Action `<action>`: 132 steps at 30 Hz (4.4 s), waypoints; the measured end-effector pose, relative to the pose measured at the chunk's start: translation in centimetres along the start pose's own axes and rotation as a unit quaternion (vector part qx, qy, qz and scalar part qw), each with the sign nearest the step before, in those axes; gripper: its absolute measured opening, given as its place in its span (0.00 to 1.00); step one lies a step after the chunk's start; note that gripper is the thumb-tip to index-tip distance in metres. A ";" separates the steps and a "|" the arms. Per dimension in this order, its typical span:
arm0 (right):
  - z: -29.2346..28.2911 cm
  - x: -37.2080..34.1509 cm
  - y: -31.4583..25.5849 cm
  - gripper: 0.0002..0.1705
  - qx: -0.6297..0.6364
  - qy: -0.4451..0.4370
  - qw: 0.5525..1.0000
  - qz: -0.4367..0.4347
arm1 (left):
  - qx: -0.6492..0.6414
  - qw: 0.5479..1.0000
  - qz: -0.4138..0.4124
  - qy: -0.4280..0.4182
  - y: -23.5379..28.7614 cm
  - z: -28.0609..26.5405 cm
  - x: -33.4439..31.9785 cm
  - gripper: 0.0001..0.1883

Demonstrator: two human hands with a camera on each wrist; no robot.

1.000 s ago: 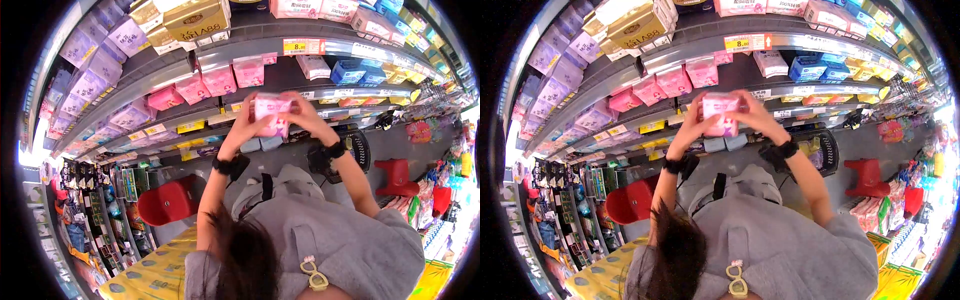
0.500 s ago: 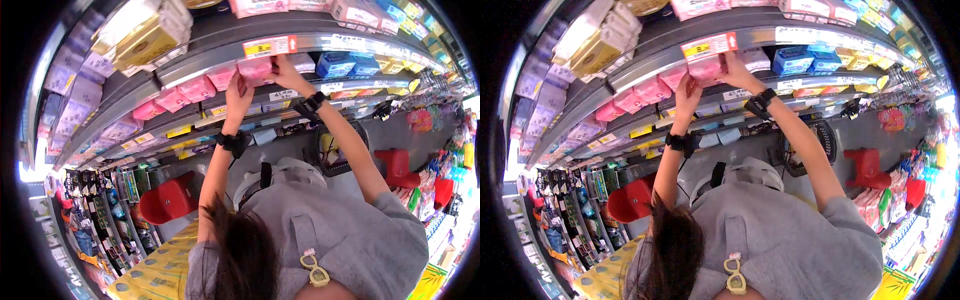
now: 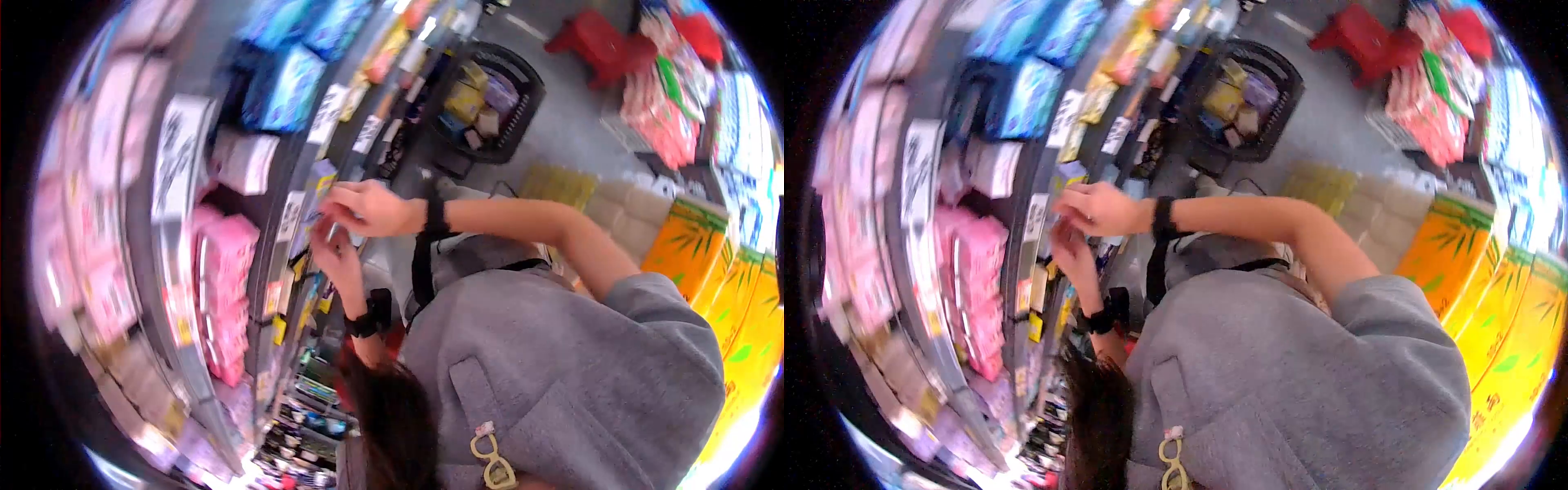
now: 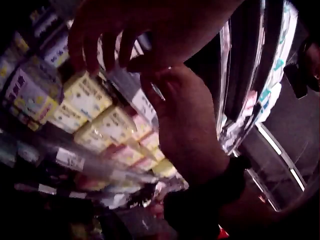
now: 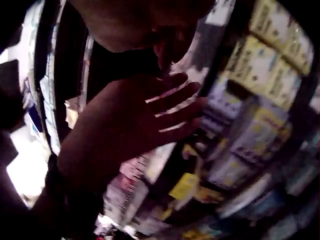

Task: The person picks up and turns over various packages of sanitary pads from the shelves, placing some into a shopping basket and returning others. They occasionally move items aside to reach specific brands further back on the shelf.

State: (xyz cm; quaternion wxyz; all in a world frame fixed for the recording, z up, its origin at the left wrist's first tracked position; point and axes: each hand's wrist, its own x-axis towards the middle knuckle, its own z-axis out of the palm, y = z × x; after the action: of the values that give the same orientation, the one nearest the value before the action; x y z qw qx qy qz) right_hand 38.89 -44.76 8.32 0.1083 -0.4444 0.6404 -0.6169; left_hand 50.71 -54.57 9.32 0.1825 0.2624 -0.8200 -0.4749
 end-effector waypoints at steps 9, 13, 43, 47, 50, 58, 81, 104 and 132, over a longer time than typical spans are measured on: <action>-18.5 -22.0 19.4 0.10 -0.295 0.186 0.803 0.483 | 0.280 0.767 0.152 -0.557 1.3 18.4 7.8 0.16; -21.0 -31.3 20.5 0.14 -0.203 0.100 0.670 0.707 | 0.321 0.669 0.231 -0.630 4.0 26.5 12.8 0.16; -12.5 -38.5 66.5 0.15 -0.020 0.358 0.620 0.698 | 0.266 0.699 -0.115 -0.654 -46.0 72.0 8.1 0.33; -14.3 -32.4 56.6 0.18 0.202 0.645 0.491 0.550 | -0.073 0.799 -0.398 -0.445 -39.5 63.4 8.8 0.23; -15.5 -26.6 45.1 0.17 0.128 0.652 0.569 0.484 | -0.162 0.824 -0.414 -0.353 -28.0 55.0 8.6 0.17; -22.3 -19.1 14.8 0.45 0.307 0.497 0.731 0.354 | -0.286 0.841 -0.082 -0.452 -3.9 35.3 7.2 0.31; -0.3 -15.1 -6.9 0.31 0.684 0.168 0.701 0.109 | 0.066 0.870 0.393 -0.291 9.0 -1.3 -7.4 0.34; -6.5 8.8 -21.7 0.33 0.123 0.183 0.965 -0.142 | -0.303 0.904 0.295 -0.058 22.9 -9.8 4.6 0.39; -20.8 -14.0 18.9 0.17 -0.206 0.244 0.816 0.482 | 0.111 0.903 0.125 -0.395 2.4 26.8 7.2 0.15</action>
State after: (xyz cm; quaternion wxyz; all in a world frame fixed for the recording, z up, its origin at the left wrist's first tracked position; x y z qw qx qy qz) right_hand 24.51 -23.47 -9.65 0.1381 0.0749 0.8902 -0.4276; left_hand 29.71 -39.61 -1.16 -0.1288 -0.0324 -0.8983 -0.4188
